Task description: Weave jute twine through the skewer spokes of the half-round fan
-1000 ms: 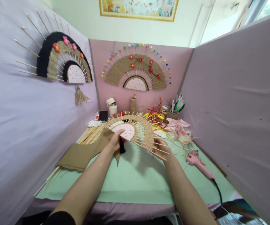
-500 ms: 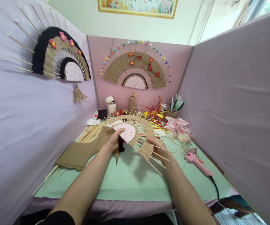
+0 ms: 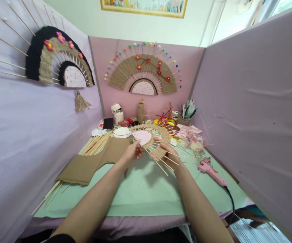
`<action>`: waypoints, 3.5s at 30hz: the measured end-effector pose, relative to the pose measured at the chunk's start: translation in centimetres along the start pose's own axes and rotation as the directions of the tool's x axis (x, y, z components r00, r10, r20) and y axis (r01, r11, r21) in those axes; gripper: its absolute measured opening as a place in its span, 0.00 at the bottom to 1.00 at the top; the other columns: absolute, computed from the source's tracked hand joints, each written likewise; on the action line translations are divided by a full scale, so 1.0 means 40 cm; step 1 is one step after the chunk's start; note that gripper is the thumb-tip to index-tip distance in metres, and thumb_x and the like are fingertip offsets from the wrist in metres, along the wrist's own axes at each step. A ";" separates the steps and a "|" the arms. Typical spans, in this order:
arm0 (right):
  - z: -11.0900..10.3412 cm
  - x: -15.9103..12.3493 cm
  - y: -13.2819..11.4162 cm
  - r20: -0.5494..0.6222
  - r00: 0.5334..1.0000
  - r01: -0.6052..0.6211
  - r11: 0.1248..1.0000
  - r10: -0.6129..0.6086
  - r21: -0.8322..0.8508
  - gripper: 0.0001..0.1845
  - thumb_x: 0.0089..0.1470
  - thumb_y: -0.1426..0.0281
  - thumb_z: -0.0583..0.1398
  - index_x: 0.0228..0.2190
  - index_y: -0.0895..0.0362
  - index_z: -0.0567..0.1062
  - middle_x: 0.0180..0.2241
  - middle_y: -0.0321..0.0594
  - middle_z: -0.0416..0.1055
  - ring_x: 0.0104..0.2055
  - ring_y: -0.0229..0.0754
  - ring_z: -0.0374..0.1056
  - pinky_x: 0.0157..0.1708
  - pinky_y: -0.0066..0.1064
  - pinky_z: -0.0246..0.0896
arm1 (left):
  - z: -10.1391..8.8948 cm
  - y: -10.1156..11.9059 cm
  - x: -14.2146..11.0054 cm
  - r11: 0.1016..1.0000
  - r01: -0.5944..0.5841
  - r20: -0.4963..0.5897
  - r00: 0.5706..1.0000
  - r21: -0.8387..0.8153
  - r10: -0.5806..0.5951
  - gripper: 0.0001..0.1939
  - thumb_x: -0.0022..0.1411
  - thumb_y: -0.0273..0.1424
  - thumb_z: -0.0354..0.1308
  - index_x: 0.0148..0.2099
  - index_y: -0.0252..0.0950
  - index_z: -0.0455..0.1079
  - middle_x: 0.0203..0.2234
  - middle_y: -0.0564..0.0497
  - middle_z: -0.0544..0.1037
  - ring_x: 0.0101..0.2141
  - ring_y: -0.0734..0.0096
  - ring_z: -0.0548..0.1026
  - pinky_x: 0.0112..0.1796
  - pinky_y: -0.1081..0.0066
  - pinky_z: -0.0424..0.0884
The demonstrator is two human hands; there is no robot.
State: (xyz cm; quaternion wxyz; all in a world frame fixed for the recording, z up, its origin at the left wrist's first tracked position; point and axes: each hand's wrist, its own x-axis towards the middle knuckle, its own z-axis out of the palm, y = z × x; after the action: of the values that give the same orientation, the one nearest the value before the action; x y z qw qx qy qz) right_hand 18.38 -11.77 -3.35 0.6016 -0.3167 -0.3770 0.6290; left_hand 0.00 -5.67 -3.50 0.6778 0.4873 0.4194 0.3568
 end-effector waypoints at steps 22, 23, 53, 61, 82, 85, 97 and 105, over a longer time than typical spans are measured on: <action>-0.061 -0.069 -0.074 0.162 0.967 -0.023 0.705 0.195 -0.709 0.20 0.46 0.55 0.60 0.33 0.59 0.72 0.22 0.33 0.61 0.23 0.31 0.52 0.22 0.24 0.47 | 0.034 0.003 -0.044 0.844 0.338 0.431 0.891 -0.417 -0.144 0.11 0.60 0.26 0.51 0.45 0.31 0.67 0.29 0.45 0.78 0.28 0.68 0.78 0.29 0.73 0.73; -0.063 -0.080 -0.075 0.175 0.964 -0.008 0.681 0.200 -0.733 0.19 0.46 0.55 0.61 0.31 0.59 0.72 0.23 0.33 0.61 0.23 0.32 0.53 0.23 0.25 0.48 | 0.034 0.002 -0.045 0.840 0.356 0.440 0.884 -0.410 -0.159 0.10 0.60 0.27 0.51 0.43 0.30 0.67 0.28 0.45 0.78 0.27 0.68 0.78 0.29 0.74 0.73; -0.101 -0.244 -0.041 -0.036 0.993 -0.099 0.603 0.115 -0.792 0.14 0.50 0.58 0.58 0.27 0.57 0.73 0.25 0.37 0.66 0.27 0.37 0.58 0.27 0.27 0.52 | 0.030 -0.036 -0.039 0.819 0.523 0.608 0.737 -0.236 -0.295 0.13 0.59 0.27 0.55 0.46 0.25 0.65 0.34 0.39 0.78 0.40 0.59 0.76 0.43 0.66 0.70; -0.051 -0.293 -0.068 0.092 0.989 0.003 0.613 0.114 -0.790 0.13 0.52 0.60 0.57 0.32 0.55 0.76 0.25 0.39 0.68 0.28 0.39 0.61 0.28 0.29 0.54 | 0.034 -0.037 -0.037 0.814 0.538 0.581 0.742 -0.218 -0.334 0.15 0.59 0.27 0.54 0.47 0.23 0.65 0.35 0.37 0.77 0.39 0.58 0.77 0.42 0.67 0.71; -0.057 -0.045 -0.011 -0.018 1.000 -0.009 0.528 -0.011 -0.849 0.20 0.46 0.56 0.58 0.16 0.58 0.68 0.16 0.34 0.63 0.20 0.35 0.55 0.22 0.27 0.48 | 0.003 -0.022 -0.056 0.829 0.464 0.523 0.813 -0.313 -0.258 0.14 0.57 0.26 0.54 0.47 0.30 0.64 0.35 0.41 0.78 0.39 0.58 0.77 0.43 0.62 0.70; -0.055 -0.040 0.009 -0.065 0.996 -0.018 0.557 -0.065 -0.831 0.20 0.46 0.55 0.58 0.17 0.59 0.68 0.16 0.34 0.63 0.19 0.34 0.54 0.21 0.27 0.46 | 0.010 -0.028 -0.064 0.816 0.448 0.514 0.828 -0.365 -0.224 0.18 0.57 0.25 0.52 0.50 0.27 0.62 0.37 0.39 0.77 0.42 0.58 0.76 0.44 0.64 0.70; -0.058 -0.060 0.047 -0.122 0.985 -0.038 0.542 -0.121 -0.840 0.20 0.46 0.55 0.58 0.16 0.57 0.66 0.14 0.33 0.59 0.19 0.35 0.53 0.20 0.27 0.46 | 0.068 -0.061 -0.069 0.763 0.395 0.306 0.914 -0.512 -0.267 0.15 0.58 0.22 0.50 0.48 0.23 0.64 0.28 0.42 0.78 0.30 0.69 0.77 0.33 0.75 0.74; -0.081 -0.076 0.025 -0.214 0.971 -0.122 0.549 -0.107 -0.827 0.18 0.44 0.56 0.60 0.20 0.59 0.72 0.16 0.35 0.63 0.19 0.35 0.54 0.21 0.27 0.48 | 0.063 -0.063 -0.073 0.767 0.414 0.377 0.894 -0.490 -0.241 0.15 0.56 0.18 0.49 0.47 0.21 0.65 0.37 0.36 0.76 0.40 0.64 0.76 0.37 0.76 0.73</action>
State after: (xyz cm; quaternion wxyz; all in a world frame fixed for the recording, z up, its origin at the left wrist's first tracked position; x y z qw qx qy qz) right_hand 20.85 -14.49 -6.05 0.4167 -0.6391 -0.5536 0.3338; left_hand 1.33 -9.85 -4.82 0.8963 0.2330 0.2709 0.2624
